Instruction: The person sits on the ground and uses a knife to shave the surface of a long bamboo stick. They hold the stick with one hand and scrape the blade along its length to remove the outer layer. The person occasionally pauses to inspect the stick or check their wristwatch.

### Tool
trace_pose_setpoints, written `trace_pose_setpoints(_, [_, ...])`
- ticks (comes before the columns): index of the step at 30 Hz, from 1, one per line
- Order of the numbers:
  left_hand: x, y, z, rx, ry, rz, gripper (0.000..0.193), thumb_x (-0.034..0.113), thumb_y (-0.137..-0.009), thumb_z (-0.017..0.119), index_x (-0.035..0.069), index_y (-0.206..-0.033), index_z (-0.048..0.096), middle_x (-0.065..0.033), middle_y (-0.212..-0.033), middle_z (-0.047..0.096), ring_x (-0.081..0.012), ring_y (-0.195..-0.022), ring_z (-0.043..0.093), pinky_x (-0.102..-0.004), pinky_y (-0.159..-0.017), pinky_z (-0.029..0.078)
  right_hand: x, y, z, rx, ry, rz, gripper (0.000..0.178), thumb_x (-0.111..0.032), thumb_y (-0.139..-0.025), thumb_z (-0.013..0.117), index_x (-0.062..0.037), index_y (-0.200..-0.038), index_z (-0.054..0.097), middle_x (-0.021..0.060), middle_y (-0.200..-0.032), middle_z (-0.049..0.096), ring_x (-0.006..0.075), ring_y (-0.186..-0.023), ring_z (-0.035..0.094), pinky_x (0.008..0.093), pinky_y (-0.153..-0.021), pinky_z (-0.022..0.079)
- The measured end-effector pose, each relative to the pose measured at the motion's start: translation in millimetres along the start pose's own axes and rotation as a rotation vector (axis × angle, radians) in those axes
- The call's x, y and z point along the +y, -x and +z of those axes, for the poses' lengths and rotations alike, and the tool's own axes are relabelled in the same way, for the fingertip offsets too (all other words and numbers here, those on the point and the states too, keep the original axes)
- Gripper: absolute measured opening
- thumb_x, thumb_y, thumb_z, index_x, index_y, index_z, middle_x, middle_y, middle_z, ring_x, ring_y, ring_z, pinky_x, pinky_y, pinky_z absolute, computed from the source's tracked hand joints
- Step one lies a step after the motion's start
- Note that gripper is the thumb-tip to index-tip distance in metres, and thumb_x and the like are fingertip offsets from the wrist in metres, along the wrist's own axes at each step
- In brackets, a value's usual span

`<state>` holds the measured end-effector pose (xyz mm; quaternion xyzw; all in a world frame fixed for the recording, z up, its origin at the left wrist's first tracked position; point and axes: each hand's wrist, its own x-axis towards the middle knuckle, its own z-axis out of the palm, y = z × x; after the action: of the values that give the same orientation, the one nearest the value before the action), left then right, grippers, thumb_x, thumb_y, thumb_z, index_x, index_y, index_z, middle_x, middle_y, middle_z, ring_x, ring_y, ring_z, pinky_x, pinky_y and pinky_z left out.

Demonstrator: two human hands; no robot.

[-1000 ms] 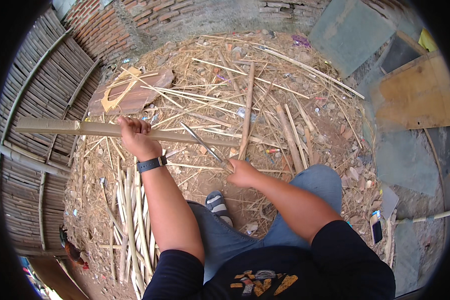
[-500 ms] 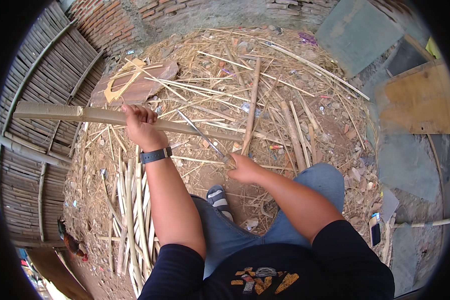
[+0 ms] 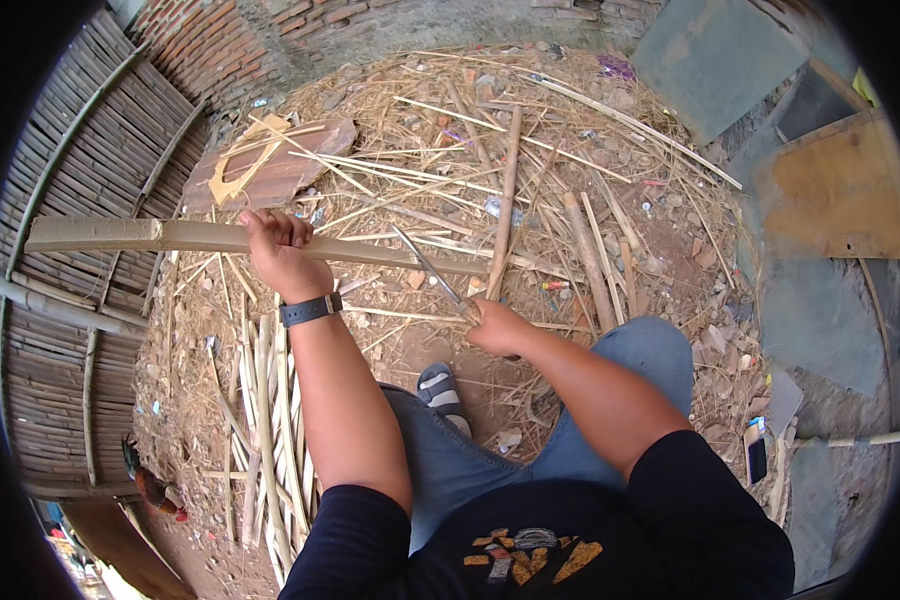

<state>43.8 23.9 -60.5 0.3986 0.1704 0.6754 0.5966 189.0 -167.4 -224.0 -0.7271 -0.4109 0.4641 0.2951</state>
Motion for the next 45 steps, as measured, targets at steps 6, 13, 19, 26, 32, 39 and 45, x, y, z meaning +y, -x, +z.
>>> trace_pose_setpoints(6, [-1,1,5,-0.003,-0.031,0.01,0.037,0.044,-0.1,0.05,0.014,-0.078,0.044,0.0029,-0.062,0.032,-0.0101,-0.053,0.029,-0.0252,-0.052,0.027,-11,9,4,0.063,0.061,-0.25,0.049,-0.018,-0.076,0.066,0.0041,-0.118,0.053,0.026,-0.1,0.065,0.0369,-0.094,0.064,0.0421,-0.08,0.05])
trace_pose_setpoints(13, [2,-1,-3,-0.012,-0.002,0.007,0.036,0.043,-0.1,0.051,0.014,-0.079,0.044,0.0028,-0.061,0.032,-0.0101,-0.053,0.03,-0.0251,-0.053,0.026,-14,11,-3,-0.031,-0.006,-0.002,0.048,-0.018,-0.076,0.066,0.0048,-0.116,0.053,0.0268,-0.102,0.064,0.0379,-0.095,0.064,0.0418,-0.082,0.05])
trace_pose_setpoints(19, [-3,2,7,-0.034,0.001,-0.013,0.033,0.04,-0.099,0.052,0.014,-0.079,0.044,0.0027,-0.061,0.032,-0.0101,-0.053,0.029,-0.0259,-0.053,0.027,10,-5,9,0.148,0.079,-0.309,0.042,-0.017,-0.076,0.066,0.0026,-0.112,0.054,0.023,-0.091,0.065,0.0339,-0.085,0.066,0.0412,-0.073,0.051])
trace_pose_setpoints(26, [2,2,-1,-0.154,0.052,-0.052,0.029,0.037,-0.096,0.056,0.015,-0.08,0.047,0.0027,-0.062,0.035,-0.0102,-0.053,0.032,-0.0256,-0.054,0.028,-18,12,-9,-0.126,-0.129,0.058,0.044,-0.02,-0.075,0.067,0.0041,-0.109,0.052,0.0253,-0.097,0.063,0.034,-0.092,0.064,0.0416,-0.078,0.05])
trace_pose_setpoints(32, [18,10,17,-0.418,0.085,-0.156,0.029,0.035,-0.095,0.056,0.013,-0.08,0.045,0.0026,-0.065,0.032,-0.0102,-0.056,0.03,-0.0266,-0.058,0.028,-31,24,-3,0.065,0.066,-0.221,0.059,-0.02,-0.077,0.066,0.0058,-0.126,0.049,0.0284,-0.105,0.064,0.0383,-0.098,0.064,0.0423,-0.086,0.05])
trace_pose_setpoints(39, [26,1,8,-0.332,0.074,-0.01,0.03,0.038,-0.096,0.056,0.009,-0.09,0.053,-0.0028,-0.078,0.043,-0.0163,-0.074,0.041,-0.0325,-0.074,0.037,-29,39,13,0.285,0.035,-0.138,0.064,-0.024,-0.079,0.07,0.0074,-0.13,0.047,0.0285,-0.104,0.064,0.0412,-0.1,0.063,0.0422,-0.087,0.049])
trace_pose_setpoints(45, [74,-2,0,-0.206,-0.008,0.138,0.042,0.048,-0.096,0.056,0.006,-0.097,0.057,-0.0006,-0.073,0.043,-0.0123,-0.064,0.04,-0.0281,-0.063,0.035,-90,49,25,0.053,0.073,-0.163,0.065,-0.029,-0.082,0.072,0.0091,-0.129,0.048,0.0281,-0.112,0.062,0.0364,-0.105,0.062,0.0398,-0.092,0.047])
